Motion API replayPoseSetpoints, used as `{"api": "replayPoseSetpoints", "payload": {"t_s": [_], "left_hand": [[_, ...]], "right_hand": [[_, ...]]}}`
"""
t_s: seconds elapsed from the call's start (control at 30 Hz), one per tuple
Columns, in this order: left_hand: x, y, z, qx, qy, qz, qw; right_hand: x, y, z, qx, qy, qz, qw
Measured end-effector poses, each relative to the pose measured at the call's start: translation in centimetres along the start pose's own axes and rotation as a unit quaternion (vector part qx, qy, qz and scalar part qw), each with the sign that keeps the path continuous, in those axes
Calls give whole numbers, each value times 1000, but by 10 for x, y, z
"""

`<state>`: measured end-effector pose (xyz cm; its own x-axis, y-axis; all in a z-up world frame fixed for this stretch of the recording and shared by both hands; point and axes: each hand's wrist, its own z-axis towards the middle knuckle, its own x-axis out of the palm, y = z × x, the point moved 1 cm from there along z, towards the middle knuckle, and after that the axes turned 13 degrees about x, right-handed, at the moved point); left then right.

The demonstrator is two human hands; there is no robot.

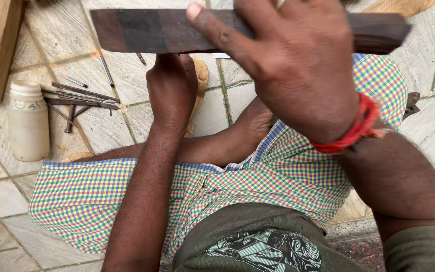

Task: The person sketches a design onto a wooden piece using a pencil, then uses a chisel and mallet to carve the wood. They repeatedly strike the chisel to remove material and refine the shape of the wooden object.

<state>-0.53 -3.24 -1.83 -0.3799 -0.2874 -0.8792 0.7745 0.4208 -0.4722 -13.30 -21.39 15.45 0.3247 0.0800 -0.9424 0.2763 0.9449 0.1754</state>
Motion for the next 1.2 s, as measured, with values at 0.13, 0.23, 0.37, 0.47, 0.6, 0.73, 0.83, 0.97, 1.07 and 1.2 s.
{"api": "replayPoseSetpoints", "payload": {"t_s": [0.13,0.23,0.37,0.47,0.6,0.73,0.83,0.97,1.07,1.2], "left_hand": [[-2,-4,-2,43,-92,-49,994],[-5,-7,2,-3,15,11,1000],[-9,-10,3,6,-40,-41,998],[-14,-12,6,0,-24,-47,999],[-18,-13,4,-53,20,-111,992],[-32,6,3,-81,-59,-244,964],[-42,23,6,-21,-67,-251,965],[-38,23,9,17,19,-217,976],[-34,16,5,18,33,-204,978],[-41,10,4,17,35,-195,980]], "right_hand": [[1,3,3,40,10,56,998],[-1,2,3,11,15,11,1000],[1,2,3,36,4,46,998],[2,1,2,26,22,32,999],[2,-10,-13,80,49,110,990],[7,-24,-36,164,62,313,933],[14,-28,-50,197,54,358,911],[18,-26,-58,211,54,354,910],[18,-20,-60,203,55,355,911],[16,-15,-58,194,52,326,924]]}}
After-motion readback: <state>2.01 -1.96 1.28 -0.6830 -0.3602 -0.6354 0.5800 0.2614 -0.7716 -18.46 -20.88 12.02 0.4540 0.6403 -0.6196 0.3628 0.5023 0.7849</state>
